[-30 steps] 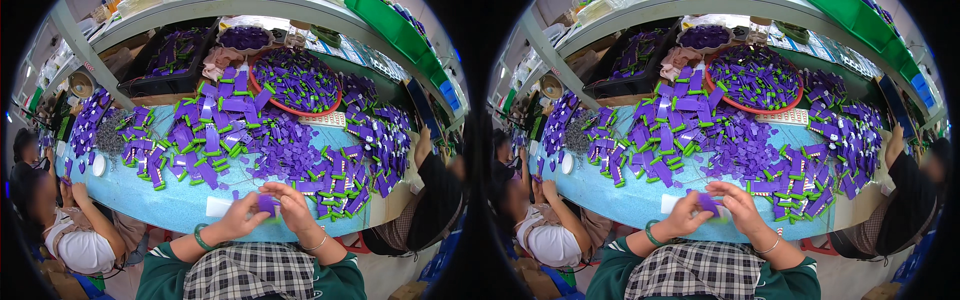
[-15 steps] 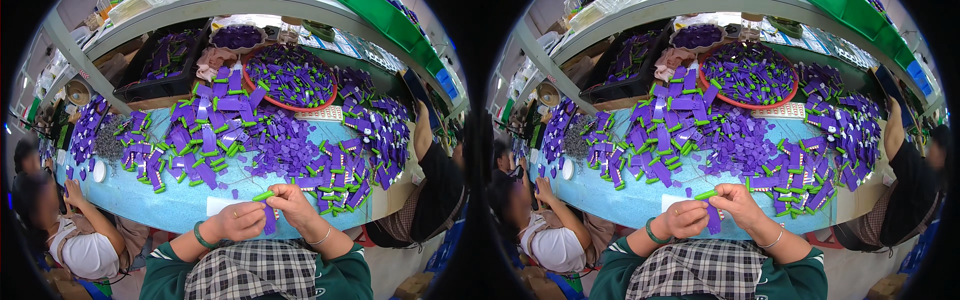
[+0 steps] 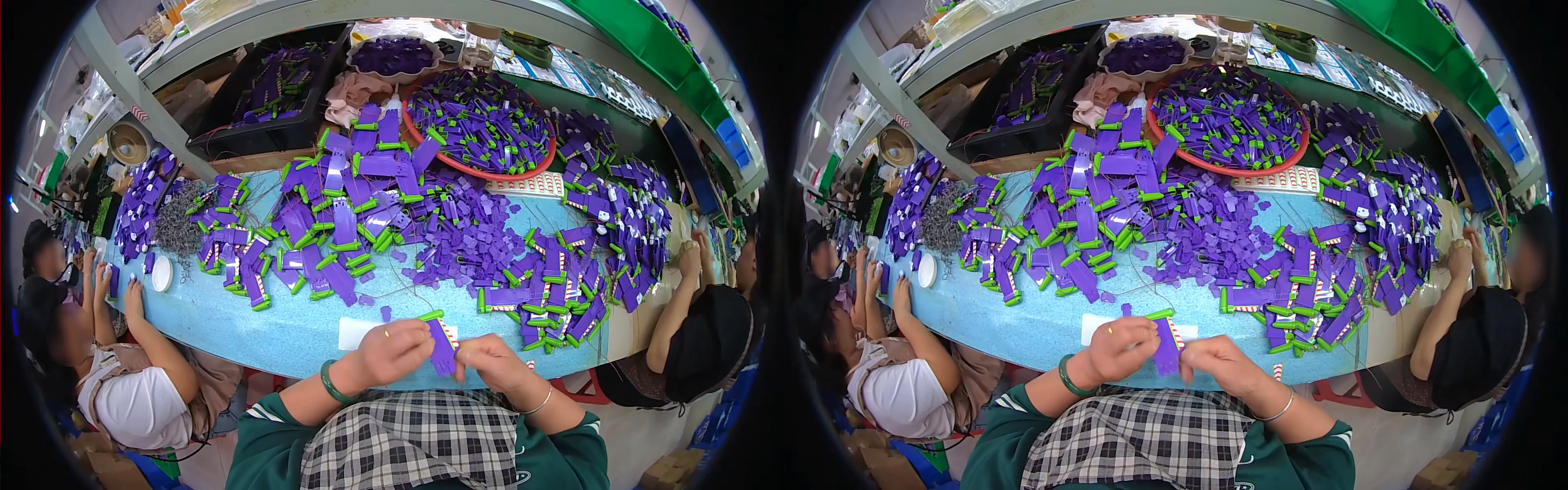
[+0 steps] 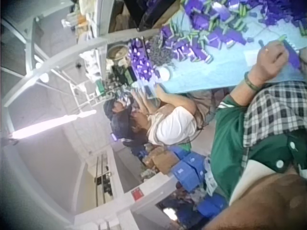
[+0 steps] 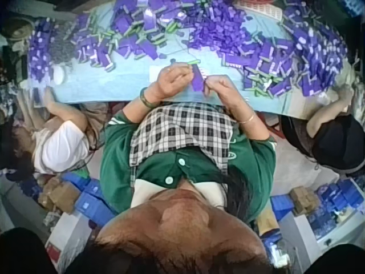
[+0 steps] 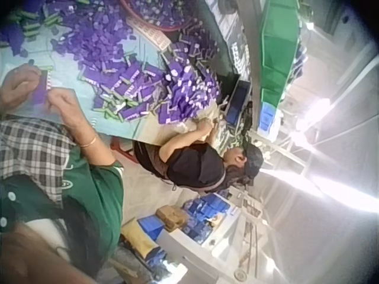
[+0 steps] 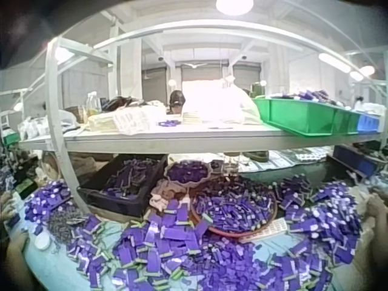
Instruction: The person sits at a table in a factory setting and repeatedly assembles small purple and green plastic components. They pick up a purple rectangular piece and a green cylindrical piece, fit them together, and place the finished unit on the table. The process is repetitive and involves handling the parts by hand.
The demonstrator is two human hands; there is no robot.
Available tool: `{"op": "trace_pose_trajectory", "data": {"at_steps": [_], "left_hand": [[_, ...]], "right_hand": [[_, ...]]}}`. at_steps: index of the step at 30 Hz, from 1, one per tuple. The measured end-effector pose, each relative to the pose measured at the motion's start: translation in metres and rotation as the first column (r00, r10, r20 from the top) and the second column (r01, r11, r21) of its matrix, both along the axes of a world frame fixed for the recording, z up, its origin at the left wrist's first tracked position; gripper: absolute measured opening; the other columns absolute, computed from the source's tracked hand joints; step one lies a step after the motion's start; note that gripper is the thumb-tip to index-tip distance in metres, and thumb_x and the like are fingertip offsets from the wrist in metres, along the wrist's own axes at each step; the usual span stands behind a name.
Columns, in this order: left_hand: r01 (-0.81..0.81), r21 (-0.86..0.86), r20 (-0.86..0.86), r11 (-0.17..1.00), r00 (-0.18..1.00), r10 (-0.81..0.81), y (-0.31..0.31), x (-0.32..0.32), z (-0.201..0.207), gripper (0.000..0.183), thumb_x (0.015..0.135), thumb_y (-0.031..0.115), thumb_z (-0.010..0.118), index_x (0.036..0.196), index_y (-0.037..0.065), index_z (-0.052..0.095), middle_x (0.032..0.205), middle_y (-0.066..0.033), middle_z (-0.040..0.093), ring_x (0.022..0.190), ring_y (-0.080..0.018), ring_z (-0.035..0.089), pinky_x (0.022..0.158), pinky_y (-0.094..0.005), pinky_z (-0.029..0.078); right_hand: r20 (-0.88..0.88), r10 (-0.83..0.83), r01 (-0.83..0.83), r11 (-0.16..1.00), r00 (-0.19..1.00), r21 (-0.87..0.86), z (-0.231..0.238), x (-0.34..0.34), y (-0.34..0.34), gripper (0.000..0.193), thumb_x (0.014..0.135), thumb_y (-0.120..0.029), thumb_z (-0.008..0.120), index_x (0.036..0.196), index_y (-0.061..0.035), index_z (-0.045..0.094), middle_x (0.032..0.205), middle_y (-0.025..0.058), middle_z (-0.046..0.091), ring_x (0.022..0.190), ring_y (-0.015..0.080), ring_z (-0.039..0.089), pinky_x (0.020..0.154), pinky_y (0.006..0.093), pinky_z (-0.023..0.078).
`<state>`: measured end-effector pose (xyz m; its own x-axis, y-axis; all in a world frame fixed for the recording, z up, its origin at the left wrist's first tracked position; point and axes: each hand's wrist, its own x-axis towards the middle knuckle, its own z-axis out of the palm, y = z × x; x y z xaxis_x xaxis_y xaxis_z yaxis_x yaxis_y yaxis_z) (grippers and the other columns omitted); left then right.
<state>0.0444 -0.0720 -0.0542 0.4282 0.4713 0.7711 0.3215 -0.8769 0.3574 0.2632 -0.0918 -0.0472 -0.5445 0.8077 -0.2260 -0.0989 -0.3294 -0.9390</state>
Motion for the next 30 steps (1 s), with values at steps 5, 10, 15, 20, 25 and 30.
{"op": "trace_pose_trajectory", "data": {"at_steps": [5,10,15,20,25,30], "left_hand": [[0.116,-0.555,0.17,0.824,0.985,-0.023,0.011,0.026,0.004,0.011,0.076,0.002,0.068,0.083,0.002,0.06,0.079,-0.0086,0.058,0.069,-0.0237,0.06,0.059,-0.0314,0.048],[-0.073,-0.374,-0.158,0.925,0.987,0.014,0.072,0.053,-0.003,0.011,0.075,0.006,0.069,0.078,0.002,0.059,0.08,-0.0092,0.054,0.073,-0.0249,0.057,0.059,-0.0352,0.046],[-0.3,-0.104,-0.509,0.948,0.835,0.208,0.109,0.066,-0.024,0.012,0.073,0.007,0.068,0.076,0.003,0.057,0.084,-0.0099,0.052,0.078,-0.0279,0.056,0.065,-0.0383,0.047],[-0.221,-0.439,-0.364,0.871,0.93,0.053,0.103,0.052,-0.023,0.01,0.071,0.006,0.065,0.079,0.003,0.06,0.09,-0.0112,0.055,0.089,-0.0294,0.057,0.071,-0.0382,0.05],[-0.257,-0.237,-0.393,0.937,0.907,0.15,0.101,0.061,-0.017,0.012,0.07,0.005,0.068,0.077,0.002,0.058,0.085,-0.012,0.055,0.083,-0.0303,0.055,0.07,-0.0386,0.048],[-0.264,-0.18,-0.404,0.947,0.898,0.174,0.108,0.07,-0.025,0.014,0.069,0.003,0.07,0.075,0.002,0.057,0.081,-0.0111,0.056,0.079,-0.0284,0.055,0.067,-0.0375,0.048]], "right_hand": [[0.223,-0.488,0.147,0.609,0.844,0.779,0.0,-0.006,0.013,0.012,0.08,-0.001,0.063,0.092,-0.0002,0.059,0.099,0.0117,0.063,0.081,0.0191,0.061,0.079,0.0327,0.049],[-0.229,-0.61,0.639,0.764,0.759,0.087,-0.032,0.008,0.024,0.017,0.091,-0.001,0.051,0.108,-0.004,0.049,0.103,0.0049,0.06,0.088,0.014,0.061,0.076,0.0356,0.058],[-0.277,-0.608,0.624,0.78,0.744,-0.034,-0.029,0.016,0.026,0.027,0.089,0.0,0.053,0.116,-0.0039,0.051,0.101,0.0033,0.059,0.087,0.0121,0.06,0.074,0.0343,0.058],[-0.265,-0.548,0.573,0.819,0.794,0.024,-0.03,0.024,0.03,0.03,0.086,0.002,0.057,0.115,-0.0012,0.055,0.111,0.0042,0.051,0.089,0.013,0.059,0.07,0.0319,0.058],[-0.308,-0.512,0.537,0.844,0.802,-0.004,-0.031,0.016,0.038,0.032,0.084,0.003,0.059,0.116,0.001,0.055,0.117,0.0045,0.045,0.089,0.0147,0.059,0.069,0.0308,0.058],[-0.283,-0.515,0.54,0.842,0.809,0.013,-0.032,0.022,0.033,0.036,0.083,0.003,0.06,0.118,0.0003,0.056,0.121,0.0068,0.044,0.09,0.0162,0.059,0.068,0.0312,0.059]]}}
